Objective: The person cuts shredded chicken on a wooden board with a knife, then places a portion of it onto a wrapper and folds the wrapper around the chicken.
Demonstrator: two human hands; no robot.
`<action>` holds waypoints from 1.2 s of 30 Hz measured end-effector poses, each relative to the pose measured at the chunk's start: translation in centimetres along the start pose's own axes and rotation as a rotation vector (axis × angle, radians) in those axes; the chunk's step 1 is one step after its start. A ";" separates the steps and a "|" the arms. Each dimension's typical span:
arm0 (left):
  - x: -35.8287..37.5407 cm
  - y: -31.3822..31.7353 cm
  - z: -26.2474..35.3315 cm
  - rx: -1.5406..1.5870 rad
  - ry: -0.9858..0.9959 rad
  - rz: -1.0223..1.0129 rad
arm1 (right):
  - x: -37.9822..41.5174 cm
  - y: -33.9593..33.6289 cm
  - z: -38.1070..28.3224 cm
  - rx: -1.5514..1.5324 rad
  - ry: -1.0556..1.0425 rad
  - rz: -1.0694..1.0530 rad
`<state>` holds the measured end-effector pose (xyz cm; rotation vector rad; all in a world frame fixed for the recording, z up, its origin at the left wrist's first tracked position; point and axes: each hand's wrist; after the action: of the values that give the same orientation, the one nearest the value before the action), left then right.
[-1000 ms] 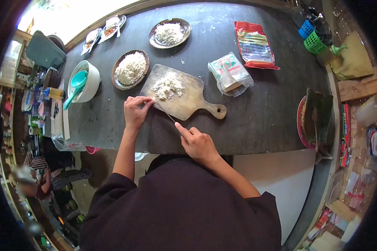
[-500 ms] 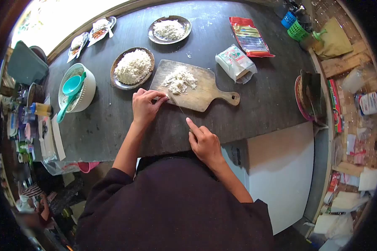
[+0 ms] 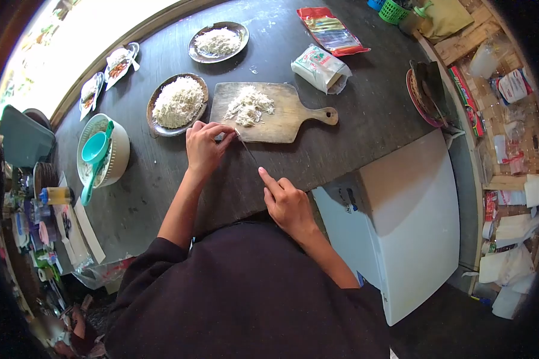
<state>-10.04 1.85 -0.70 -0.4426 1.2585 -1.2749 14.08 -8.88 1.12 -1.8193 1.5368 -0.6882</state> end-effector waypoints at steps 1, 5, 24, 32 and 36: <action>0.0 0.0 -0.1 0.002 0.004 0.000 | -0.2 0.2 0.0 0.020 -0.001 -0.007; -0.2 0.2 -0.7 0.001 0.021 -0.005 | -1.2 0.9 -0.3 0.049 -0.002 -0.019; -0.9 -0.6 -1.3 0.070 -0.032 -0.003 | -2.1 -0.2 -0.4 0.045 -0.021 0.019; -0.9 -0.4 -1.2 0.057 -0.052 0.001 | -1.6 0.2 -0.3 0.066 -0.053 -0.026; -1.2 -0.7 -1.1 0.005 -0.036 -0.031 | -2.4 0.5 -0.9 0.060 -0.005 -0.044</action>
<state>-11.07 3.02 0.06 -0.4807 1.2220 -1.2909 12.70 -6.71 1.37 -1.8136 1.4603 -0.7422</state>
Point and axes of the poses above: each hand's wrist, its own x-axis away from the middle knuckle, its own y-axis out of the palm, z = x × y, and after that the axes turned 9 degrees about y, right-handed
